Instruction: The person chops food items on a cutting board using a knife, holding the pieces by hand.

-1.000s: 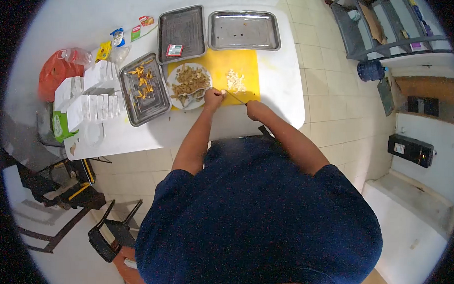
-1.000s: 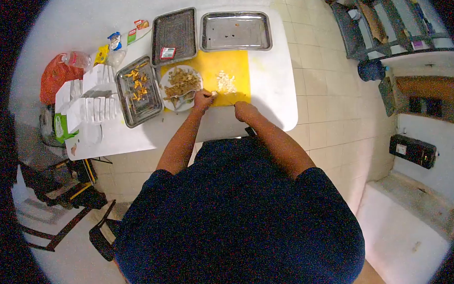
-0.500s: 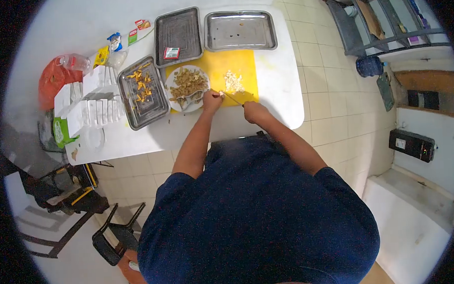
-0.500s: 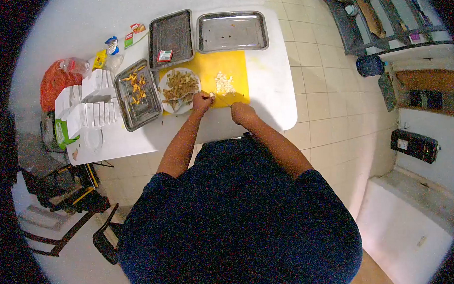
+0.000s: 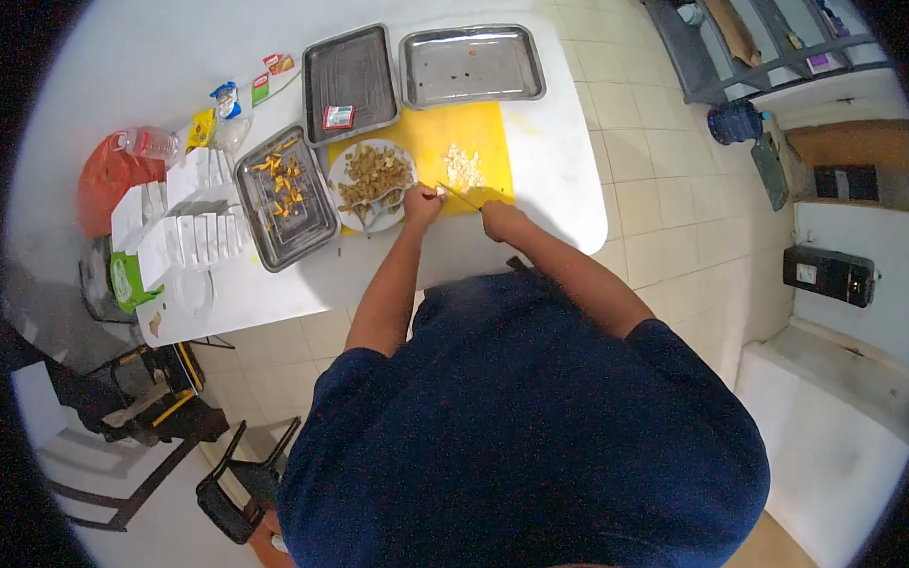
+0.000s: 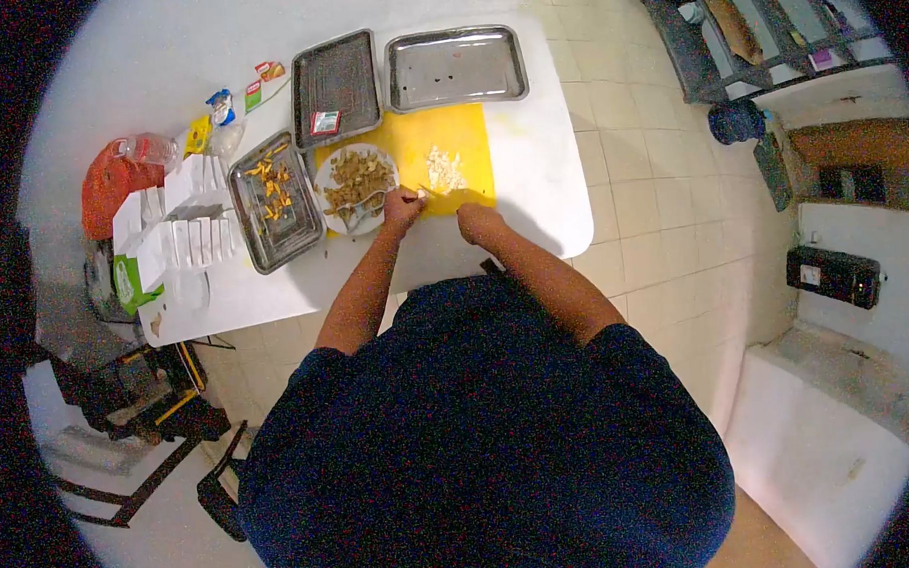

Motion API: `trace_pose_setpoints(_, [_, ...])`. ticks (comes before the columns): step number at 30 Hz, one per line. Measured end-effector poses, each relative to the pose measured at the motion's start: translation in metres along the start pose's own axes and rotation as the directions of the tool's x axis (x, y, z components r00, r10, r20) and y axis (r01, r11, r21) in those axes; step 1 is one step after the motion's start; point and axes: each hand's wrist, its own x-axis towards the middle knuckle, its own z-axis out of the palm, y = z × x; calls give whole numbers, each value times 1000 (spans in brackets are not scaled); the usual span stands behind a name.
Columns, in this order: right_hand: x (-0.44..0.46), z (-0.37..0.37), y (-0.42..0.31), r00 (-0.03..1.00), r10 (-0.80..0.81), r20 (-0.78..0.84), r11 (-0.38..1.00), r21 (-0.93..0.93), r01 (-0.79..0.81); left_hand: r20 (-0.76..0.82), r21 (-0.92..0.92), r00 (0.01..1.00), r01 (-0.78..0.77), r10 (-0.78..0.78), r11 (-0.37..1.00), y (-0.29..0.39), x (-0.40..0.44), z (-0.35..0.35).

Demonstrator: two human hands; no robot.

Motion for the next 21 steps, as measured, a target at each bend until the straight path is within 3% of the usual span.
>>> trace_pose_setpoints(3, [-1,9,7,999,1,-47,999,34,0,-205,-138,977,-84,54,987,5,-9,9])
trace_pose_setpoints(9, [-16,-11,-1,999,12,-38,1000,7,-12,-194,2,971,-139,137,990,12,-15,6])
trace_pose_setpoints(12, [-18,-16,-4,1000,0,-20,1000,-25,-1,-141,5,985,-97,97,995,8,-13,8])
trace_pose_setpoints(15, [-16,-14,-4,1000,-12,6,999,-34,12,-129,-120,991,-34,18,992,2,-10,13])
trace_pose_setpoints(18, [-17,-12,-4,1000,-24,10,999,-21,24,-146,-75,989,-12,1,997,9,-13,10])
trace_pose_setpoints(21, [-6,-3,0,1000,-2,29,999,-35,3,-156,42,984,-85,91,995,19,-15,5])
